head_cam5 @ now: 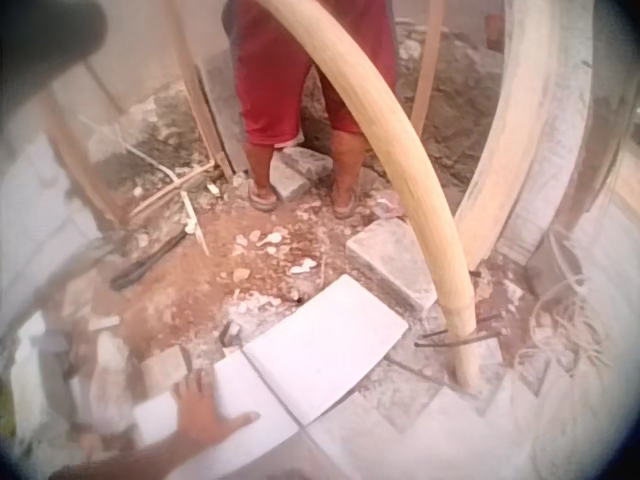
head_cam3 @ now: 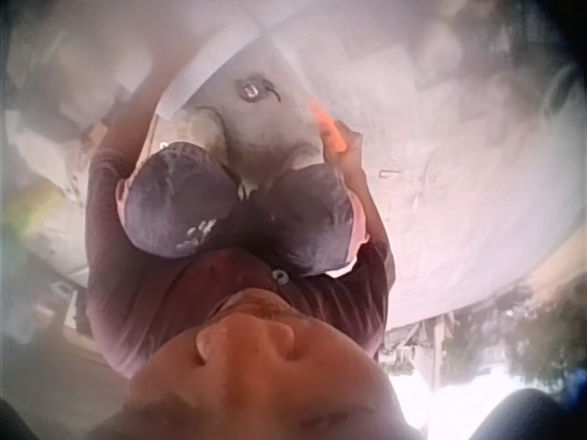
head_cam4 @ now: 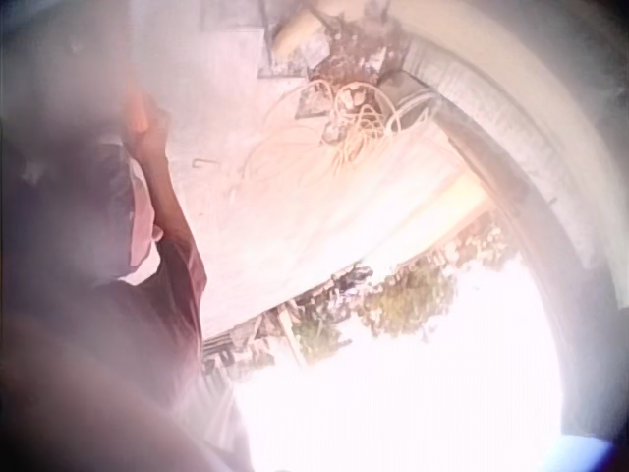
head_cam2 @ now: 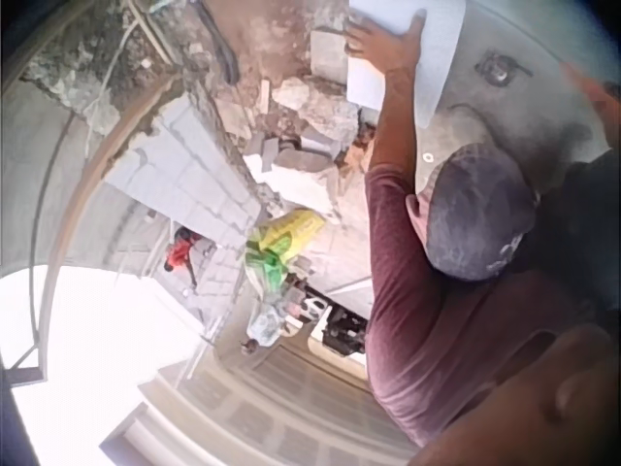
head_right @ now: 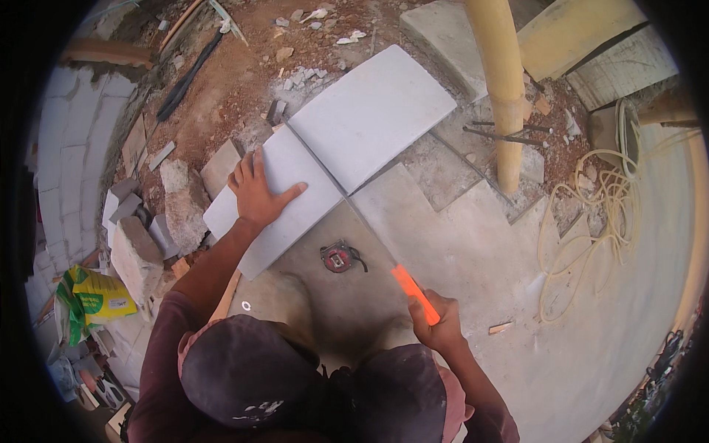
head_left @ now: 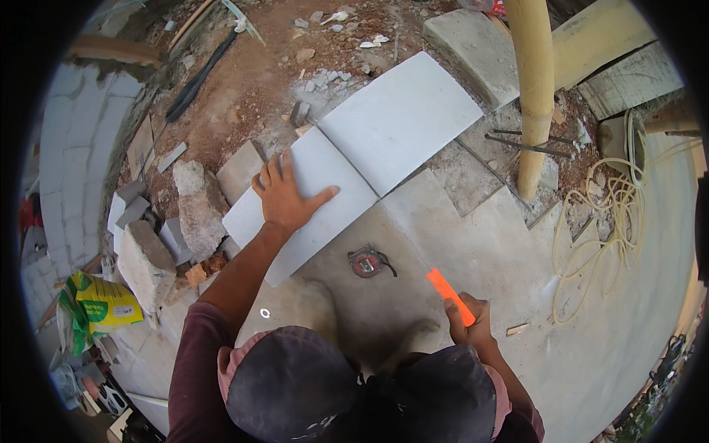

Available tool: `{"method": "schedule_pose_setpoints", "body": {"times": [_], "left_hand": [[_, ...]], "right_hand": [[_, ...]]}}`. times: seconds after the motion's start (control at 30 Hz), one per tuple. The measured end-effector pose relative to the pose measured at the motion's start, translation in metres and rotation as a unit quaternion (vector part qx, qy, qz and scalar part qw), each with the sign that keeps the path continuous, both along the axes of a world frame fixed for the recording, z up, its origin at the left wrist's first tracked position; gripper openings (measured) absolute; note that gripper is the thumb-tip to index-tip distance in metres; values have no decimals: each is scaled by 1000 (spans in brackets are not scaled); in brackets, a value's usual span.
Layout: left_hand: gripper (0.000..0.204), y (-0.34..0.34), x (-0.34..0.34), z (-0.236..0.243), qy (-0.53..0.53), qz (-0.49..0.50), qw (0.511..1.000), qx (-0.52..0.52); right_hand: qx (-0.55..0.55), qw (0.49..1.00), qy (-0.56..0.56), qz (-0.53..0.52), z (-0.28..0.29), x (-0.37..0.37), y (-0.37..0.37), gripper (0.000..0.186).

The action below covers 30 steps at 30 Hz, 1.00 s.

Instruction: The person uses a hand saw to cut a white rectangular tile placed on the ground. They hold the tile steady with one hand while sawing through it with the other. After completing the cut, they separate the two pieces and place them on the ground.

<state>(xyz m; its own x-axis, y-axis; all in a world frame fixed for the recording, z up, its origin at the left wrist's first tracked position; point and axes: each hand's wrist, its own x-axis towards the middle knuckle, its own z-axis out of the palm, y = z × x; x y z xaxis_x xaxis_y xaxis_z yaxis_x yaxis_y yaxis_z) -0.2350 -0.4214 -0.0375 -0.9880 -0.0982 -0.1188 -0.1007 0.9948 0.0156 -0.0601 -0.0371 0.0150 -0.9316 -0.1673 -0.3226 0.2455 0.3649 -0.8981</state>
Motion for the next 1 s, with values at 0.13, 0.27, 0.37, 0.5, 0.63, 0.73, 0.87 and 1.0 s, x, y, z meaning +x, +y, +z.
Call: {"method": "schedule_pose_setpoints", "body": {"times": [0.13, 0.27, 0.37, 0.5, 0.63, 0.73, 0.87, 1.0], "left_hand": [[127, -10, -13, -6, 47, -13, 999, 18], [129, -8, -2, 3, -8, 9, 1000, 27], [129, 2, -3, 2, -5, 9, 1000, 8], [129, -6, -6, -6, 17, -3, 1000, 23], [129, -15, -1, -3, 24, 1, 999, 22], [129, -6, -6, 1, 8, 13, 1000, -2], [129, 3, 0, -6, 13, 8, 1000, 15], [128, -7, 11, -13, -4, 13, 999, 29]], "right_hand": [[-25, 1000, 0, -16, -10, -51, -44, 34], [68, 996, -60, 11, 19, 56, 26, 34], [48, 998, -51, -9, 12, 46, 21, 34], [-10, 1000, 3, -17, -15, -34, -41, 37], [-9, 1000, -7, -12, 17, 32, 16, 40], [-11, 999, -47, -5, 27, 53, 51, 40], [-21, 999, 24, -30, -16, 10, -7, 47], [-7, 999, -33, -18, -17, -30, -32, 38]]}}
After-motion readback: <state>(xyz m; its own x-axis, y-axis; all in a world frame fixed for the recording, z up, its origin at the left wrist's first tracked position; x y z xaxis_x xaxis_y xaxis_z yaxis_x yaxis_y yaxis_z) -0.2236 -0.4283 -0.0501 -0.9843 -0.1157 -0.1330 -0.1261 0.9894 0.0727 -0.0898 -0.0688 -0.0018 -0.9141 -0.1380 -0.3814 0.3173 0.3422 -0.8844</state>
